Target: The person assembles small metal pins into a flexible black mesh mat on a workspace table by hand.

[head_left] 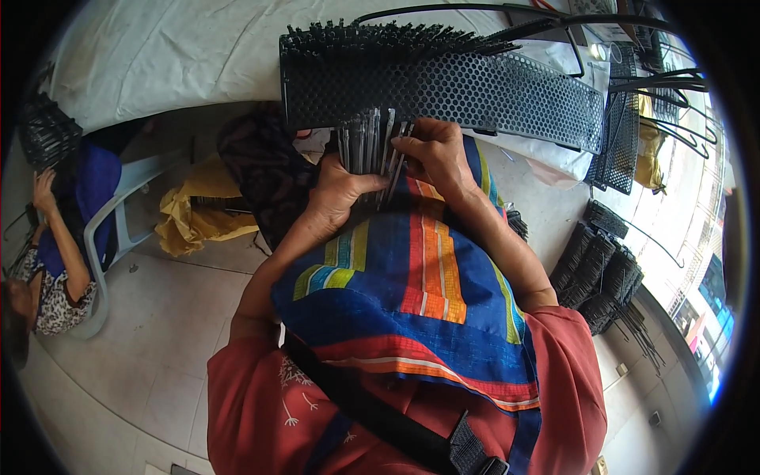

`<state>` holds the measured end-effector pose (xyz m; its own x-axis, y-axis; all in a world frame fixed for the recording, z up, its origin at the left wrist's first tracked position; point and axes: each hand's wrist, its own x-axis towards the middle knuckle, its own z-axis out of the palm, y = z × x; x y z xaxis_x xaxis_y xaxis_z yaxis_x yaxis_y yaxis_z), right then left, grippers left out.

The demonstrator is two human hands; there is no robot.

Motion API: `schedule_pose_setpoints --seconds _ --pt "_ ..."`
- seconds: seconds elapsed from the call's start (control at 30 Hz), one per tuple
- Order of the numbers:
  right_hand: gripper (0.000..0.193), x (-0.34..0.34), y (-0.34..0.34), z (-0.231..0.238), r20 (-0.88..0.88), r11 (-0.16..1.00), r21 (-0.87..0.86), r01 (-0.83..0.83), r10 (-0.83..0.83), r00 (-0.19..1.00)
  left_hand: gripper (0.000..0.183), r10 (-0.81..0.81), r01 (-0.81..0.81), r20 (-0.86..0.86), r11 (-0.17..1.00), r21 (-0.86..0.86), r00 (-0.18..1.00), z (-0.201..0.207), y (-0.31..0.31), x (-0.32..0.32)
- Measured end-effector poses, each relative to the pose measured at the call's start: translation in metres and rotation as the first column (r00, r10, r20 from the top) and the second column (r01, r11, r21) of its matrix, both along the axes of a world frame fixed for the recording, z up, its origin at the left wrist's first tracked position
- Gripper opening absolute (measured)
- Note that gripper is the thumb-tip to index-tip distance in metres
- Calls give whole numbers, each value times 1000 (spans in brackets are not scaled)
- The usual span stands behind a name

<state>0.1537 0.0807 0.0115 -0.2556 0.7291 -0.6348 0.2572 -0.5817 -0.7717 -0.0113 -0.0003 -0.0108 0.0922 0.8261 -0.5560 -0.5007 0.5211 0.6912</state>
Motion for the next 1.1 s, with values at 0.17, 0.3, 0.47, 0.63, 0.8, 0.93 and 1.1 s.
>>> schedule_pose_setpoints --seconds 0.17,0.3,0.47,0.63,0.8,0.93,1.1 --pt "9 -3 0 4 10 999 40 -14 14 1000 34 50 -48 -31 998 38 998 0 -4 1" --pt "9 -5 -1 8 6 999 36 8 -8 1000 26 79 -42 -256 988 149 963 4 -5 3" --pt "13 -5 -1 7 -57 997 20 79 -78 995 20 155 -134 -214 985 113 964 7 -6 -1" --pt "12 -4 2 17 -139 984 44 171 -164 977 21 201 -188 -144 977 97 969 7 -11 -10" --pt "2 -12 21 32 -254 858 397 326 -239 937 28 71 -67 50 995 -80 996 11 -12 -26" --pt "8 -40 38 39 -327 781 530 329 -170 930 28 70 -64 142 997 -45 987 2 -18 -29" --pt "13 -86 43 35 -344 699 667 258 -18 939 29 289 -267 202 955 -130 936 0 -26 -30"
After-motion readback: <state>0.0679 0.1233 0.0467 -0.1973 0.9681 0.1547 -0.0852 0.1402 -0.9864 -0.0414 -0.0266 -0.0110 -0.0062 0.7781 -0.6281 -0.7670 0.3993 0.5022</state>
